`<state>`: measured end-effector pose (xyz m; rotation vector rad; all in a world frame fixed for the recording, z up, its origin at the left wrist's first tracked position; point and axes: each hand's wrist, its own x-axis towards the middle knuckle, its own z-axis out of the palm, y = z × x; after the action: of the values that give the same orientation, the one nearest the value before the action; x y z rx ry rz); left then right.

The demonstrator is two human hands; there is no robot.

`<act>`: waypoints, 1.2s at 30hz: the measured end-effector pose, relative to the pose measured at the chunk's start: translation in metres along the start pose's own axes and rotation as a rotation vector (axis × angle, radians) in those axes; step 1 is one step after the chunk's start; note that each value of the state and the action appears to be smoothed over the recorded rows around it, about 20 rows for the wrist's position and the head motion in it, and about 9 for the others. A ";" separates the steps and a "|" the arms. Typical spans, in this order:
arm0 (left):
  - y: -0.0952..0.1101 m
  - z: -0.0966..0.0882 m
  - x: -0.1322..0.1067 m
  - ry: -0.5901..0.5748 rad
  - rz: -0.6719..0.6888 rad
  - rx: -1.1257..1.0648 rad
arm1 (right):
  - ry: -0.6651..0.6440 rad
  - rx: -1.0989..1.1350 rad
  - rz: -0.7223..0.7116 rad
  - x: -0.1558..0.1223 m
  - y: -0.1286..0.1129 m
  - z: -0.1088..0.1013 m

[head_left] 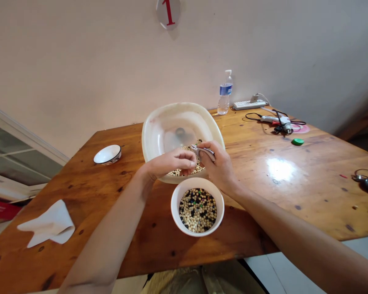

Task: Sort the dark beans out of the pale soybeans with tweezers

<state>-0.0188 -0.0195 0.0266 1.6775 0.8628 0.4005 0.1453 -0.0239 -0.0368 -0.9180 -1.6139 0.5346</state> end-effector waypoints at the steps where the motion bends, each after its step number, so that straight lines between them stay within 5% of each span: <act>1: 0.004 -0.002 -0.004 -0.062 -0.013 0.048 | 0.000 -0.003 -0.004 0.000 0.000 0.000; 3: 0.008 -0.005 -0.007 -0.086 -0.030 0.126 | 0.002 -0.011 -0.013 0.000 0.000 0.000; 10: -0.015 -0.006 0.010 0.240 -0.137 0.579 | -0.008 -0.008 0.001 0.000 0.001 0.000; 19: -0.035 0.004 0.019 0.264 -0.052 0.920 | -0.022 -0.017 -0.002 0.000 -0.001 0.000; 22: -0.032 0.004 0.020 0.353 -0.064 0.762 | -0.023 -0.014 -0.013 0.000 -0.001 0.000; 26: -0.021 0.001 0.021 0.521 -0.076 0.122 | -0.028 -0.025 -0.019 0.000 -0.002 -0.001; 30: -0.011 0.002 0.019 0.500 -0.101 -0.408 | -0.039 -0.079 -0.093 0.002 -0.002 -0.001; 36: -0.008 0.017 0.021 0.422 -0.119 -0.536 | -0.012 -0.106 -0.128 0.002 0.000 0.000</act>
<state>0.0045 -0.0153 0.0107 1.0546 1.0427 0.8420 0.1455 -0.0222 -0.0355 -0.8833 -1.7120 0.3697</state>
